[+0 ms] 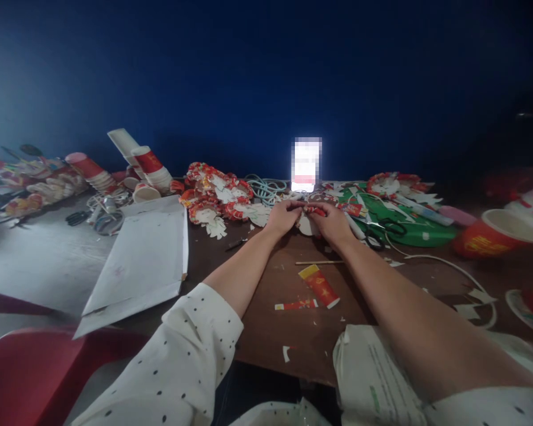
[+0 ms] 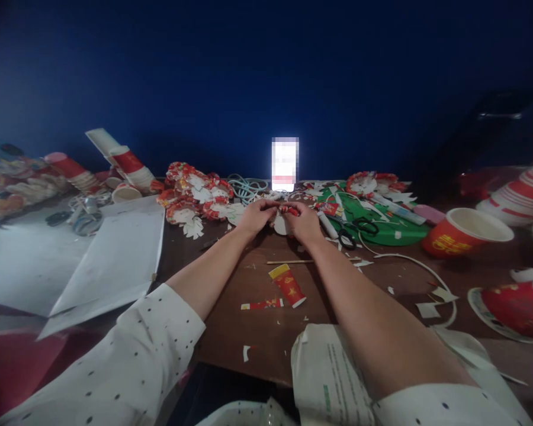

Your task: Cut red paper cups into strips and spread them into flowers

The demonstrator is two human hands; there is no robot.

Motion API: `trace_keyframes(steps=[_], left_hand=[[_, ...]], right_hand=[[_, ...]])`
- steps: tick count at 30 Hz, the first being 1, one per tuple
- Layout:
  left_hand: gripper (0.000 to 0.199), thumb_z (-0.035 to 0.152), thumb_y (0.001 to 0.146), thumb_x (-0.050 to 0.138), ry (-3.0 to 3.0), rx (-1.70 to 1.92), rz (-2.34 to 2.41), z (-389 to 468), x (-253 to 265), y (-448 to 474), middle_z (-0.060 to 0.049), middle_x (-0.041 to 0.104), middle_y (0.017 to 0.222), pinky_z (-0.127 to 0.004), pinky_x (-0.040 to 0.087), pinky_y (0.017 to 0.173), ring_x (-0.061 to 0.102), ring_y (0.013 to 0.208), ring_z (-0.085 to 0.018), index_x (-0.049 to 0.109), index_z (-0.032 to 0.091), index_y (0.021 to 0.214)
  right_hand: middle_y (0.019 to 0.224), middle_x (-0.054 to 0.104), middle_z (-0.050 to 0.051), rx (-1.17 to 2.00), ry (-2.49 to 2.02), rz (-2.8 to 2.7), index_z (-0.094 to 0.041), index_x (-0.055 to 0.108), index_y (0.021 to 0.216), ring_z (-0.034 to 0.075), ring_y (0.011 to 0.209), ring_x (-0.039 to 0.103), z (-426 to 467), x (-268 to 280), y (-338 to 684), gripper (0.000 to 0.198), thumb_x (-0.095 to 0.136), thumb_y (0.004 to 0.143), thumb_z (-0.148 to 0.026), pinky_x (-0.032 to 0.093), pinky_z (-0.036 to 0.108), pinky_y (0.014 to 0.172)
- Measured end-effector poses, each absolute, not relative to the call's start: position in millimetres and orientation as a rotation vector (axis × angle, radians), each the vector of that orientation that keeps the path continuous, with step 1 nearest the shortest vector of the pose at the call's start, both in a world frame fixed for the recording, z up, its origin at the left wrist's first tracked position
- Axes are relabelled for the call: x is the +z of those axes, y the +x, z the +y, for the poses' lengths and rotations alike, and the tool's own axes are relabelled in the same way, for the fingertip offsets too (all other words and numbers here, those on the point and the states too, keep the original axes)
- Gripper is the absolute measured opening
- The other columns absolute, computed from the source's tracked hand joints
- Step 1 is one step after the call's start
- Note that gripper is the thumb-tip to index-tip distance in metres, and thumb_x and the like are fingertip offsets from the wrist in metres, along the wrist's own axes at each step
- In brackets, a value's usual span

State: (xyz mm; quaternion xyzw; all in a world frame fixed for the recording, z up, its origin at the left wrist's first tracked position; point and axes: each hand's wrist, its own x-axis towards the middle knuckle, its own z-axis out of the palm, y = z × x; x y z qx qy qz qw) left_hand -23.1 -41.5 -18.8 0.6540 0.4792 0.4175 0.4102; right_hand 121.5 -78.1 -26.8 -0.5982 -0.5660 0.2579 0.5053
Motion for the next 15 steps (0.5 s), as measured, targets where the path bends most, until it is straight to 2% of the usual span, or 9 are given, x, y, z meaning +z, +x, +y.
trace_keyframes(steps=[8,15], left_hand=[[0.027,0.018,0.076,0.057,1.65,0.97,1.255,-42.7,-14.8,-24.2,-0.003,0.072,0.076,-0.026,0.049,0.072,0.063,0.069,-0.014,0.074,0.016,0.097],[0.03,0.021,0.078,0.058,1.682,0.947,1.152,-42.3,-14.4,-25.6,-0.002,0.073,0.085,-0.025,0.049,0.077,0.064,0.077,-0.013,0.073,0.019,0.103]], right_hand=[[0.081,0.073,0.003,0.727,-1.463,-1.301,-0.02,0.073,0.096,0.017,0.068,0.064,-81.2,-20.6,120.9,0.027,0.066,0.071,-0.027,0.05,0.027,0.061],[0.081,0.073,0.003,0.74,-1.449,-1.283,-0.019,0.072,0.096,0.017,0.066,0.063,-79.0,-23.9,121.3,0.027,0.065,0.071,-0.027,0.05,0.028,0.061]])
